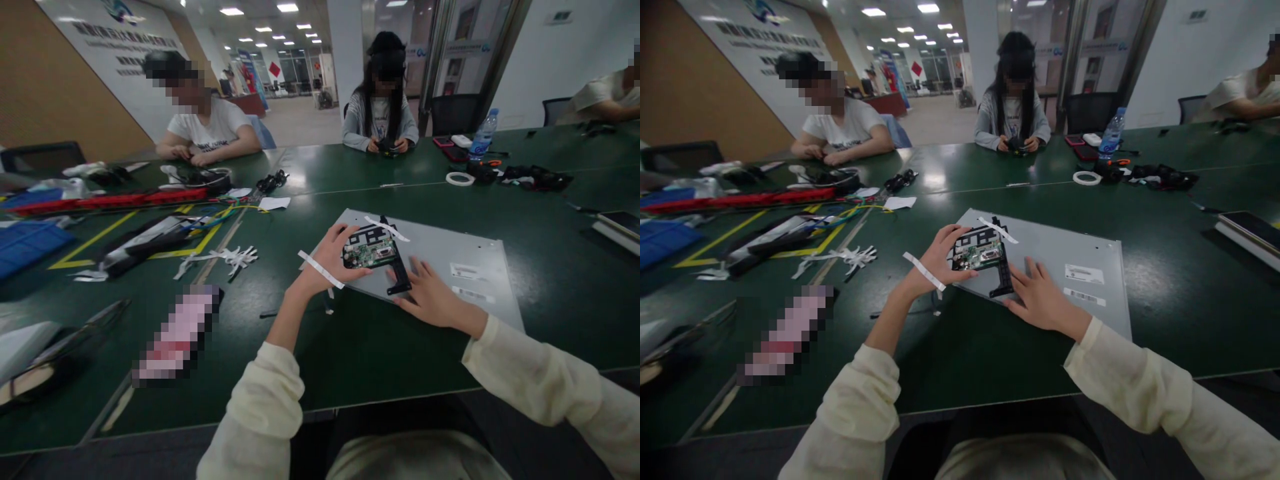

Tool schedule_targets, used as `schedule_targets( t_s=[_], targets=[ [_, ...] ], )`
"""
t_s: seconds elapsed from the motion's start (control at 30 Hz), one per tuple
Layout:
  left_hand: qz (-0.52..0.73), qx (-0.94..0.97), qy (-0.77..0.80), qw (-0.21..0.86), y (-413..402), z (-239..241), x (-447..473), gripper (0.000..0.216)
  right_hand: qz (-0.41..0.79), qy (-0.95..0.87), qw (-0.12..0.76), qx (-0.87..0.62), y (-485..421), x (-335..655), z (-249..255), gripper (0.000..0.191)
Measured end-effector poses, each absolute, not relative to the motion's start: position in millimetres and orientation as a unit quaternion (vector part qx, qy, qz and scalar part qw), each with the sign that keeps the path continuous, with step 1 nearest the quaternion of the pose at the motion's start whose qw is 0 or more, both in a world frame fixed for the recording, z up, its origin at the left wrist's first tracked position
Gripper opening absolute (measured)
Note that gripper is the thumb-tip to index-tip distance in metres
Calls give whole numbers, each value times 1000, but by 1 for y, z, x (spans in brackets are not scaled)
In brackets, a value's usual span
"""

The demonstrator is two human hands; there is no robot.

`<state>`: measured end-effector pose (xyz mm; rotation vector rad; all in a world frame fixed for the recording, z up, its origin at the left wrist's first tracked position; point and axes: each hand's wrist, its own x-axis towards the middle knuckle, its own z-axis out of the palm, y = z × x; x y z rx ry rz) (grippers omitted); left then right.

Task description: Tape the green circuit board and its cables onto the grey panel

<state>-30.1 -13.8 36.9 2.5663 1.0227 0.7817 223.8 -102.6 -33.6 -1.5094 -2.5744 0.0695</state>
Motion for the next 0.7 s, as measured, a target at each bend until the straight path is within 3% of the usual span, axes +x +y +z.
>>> schedule_targets(
  t_s=[0.33, 0.5, 0.7],
  targets=[
    [273, 884, 353, 139, -13, 29, -27, 86, 59, -922, 127, -361, -122, 193, -14, 67],
    [265, 883, 359, 147, -9, 15, -25, 87, 31, -958, 129, -256, -127, 183, -9, 47],
    [234, 890, 362, 150, -6, -3, -20, 90, -45, -963, 207, -166, -133, 182, -16, 34]
  ],
)
